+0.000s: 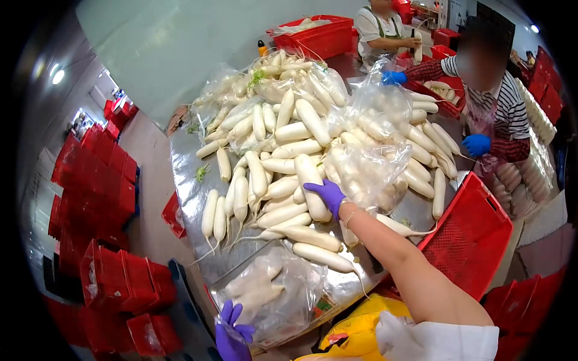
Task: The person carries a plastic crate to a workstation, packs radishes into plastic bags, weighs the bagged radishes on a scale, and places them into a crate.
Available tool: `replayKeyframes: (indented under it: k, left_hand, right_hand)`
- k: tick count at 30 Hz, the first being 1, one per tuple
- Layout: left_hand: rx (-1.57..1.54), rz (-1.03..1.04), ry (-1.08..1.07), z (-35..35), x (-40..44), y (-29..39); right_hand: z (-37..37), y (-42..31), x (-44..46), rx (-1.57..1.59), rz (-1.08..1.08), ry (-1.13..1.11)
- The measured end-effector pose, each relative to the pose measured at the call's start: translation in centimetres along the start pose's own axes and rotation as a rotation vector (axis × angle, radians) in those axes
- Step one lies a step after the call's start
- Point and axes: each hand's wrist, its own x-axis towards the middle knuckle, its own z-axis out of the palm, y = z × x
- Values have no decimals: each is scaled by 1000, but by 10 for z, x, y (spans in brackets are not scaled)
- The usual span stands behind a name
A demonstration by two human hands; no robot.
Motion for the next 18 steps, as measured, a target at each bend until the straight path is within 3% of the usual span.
replayKeyframes:
  k: [4, 6, 8, 9, 12, 13, 14, 16, 18]
  left_hand:
    - [-76, -75, 149, 28, 3, 15]
    - [-113, -120, 160, 41, 6, 24]
    - [-32, -102, 140, 52, 11, 29]
    - [3, -127, 112, 53, 13, 29]
    - [132, -38, 141, 82, 18, 36]
    - [-98, -115, 100, 72, 26, 30]
    - [-83, -126, 63, 65, 32, 26]
    - [-196, -72, 47, 61, 45, 20]
    - [-134, -106, 131, 81, 54, 32]
  right_hand:
    - [4, 0, 53, -197, -73, 167]
    - [7, 7, 80, -293, -423, 308]
    - [13, 12, 93, -522, -450, 318]
    - [12, -5, 80, -640, -424, 205]
    - [3, 11, 67, -519, -529, 122]
    - [-11, -3, 37, -456, -594, 32]
    - [-29, -29, 2, -214, -550, -133]
    - [-76, -72, -64, -237, -758, -20]
    - [-133, -74, -84, -169, -829, 237]
